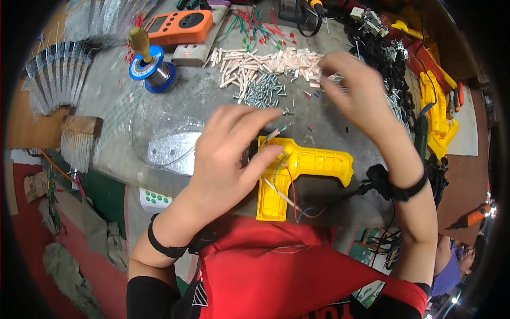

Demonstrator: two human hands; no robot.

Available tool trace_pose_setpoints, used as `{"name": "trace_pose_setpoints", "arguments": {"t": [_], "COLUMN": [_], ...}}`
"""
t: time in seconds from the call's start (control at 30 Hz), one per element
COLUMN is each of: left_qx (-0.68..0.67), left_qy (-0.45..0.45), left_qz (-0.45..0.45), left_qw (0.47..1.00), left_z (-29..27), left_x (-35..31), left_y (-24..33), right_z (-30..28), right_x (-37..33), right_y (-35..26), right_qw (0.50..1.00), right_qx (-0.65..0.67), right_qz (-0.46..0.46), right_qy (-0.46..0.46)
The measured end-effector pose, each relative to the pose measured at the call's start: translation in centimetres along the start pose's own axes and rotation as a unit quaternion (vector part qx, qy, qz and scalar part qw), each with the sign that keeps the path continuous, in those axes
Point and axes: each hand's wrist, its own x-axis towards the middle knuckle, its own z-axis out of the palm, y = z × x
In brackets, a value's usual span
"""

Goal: Assembling a yellow plastic housing for an electronic tool, including wire routing, screw fastening, and soldering.

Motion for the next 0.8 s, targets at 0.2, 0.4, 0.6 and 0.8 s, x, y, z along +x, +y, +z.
{"name": "trace_pose_setpoints", "arguments": {"t": [0.2,0.4,0.6,0.8], "left_qx": [0.0,-0.077,-0.146,-0.037], "left_qy": [0.005,-0.059,-0.064,0.003], "left_qz": [0.018,0.083,0.025,0.032], "left_qw": [1.0,0.992,0.987,0.999], "left_z": [-2.8,-1.6,1.8,5.1], "left_x": [-2.7,-2.2,-1.6,-0.9], "left_y": [0.7,2.0,4.0,3.6], "right_z": [-6.9,-4.9,-4.2,-3.1], "right_x": [-6.9,-9.5,-7.2,-8.1], "right_y": [-9.7,-12.3,-9.8,-8.1], "right_qw": [0.947,0.987,0.98,0.947], "right_qx": [0.247,0.095,0.199,0.245], "right_qz": [0.135,-0.096,-0.01,0.208], "right_qy": [-0.154,-0.09,0.004,0.01]}}
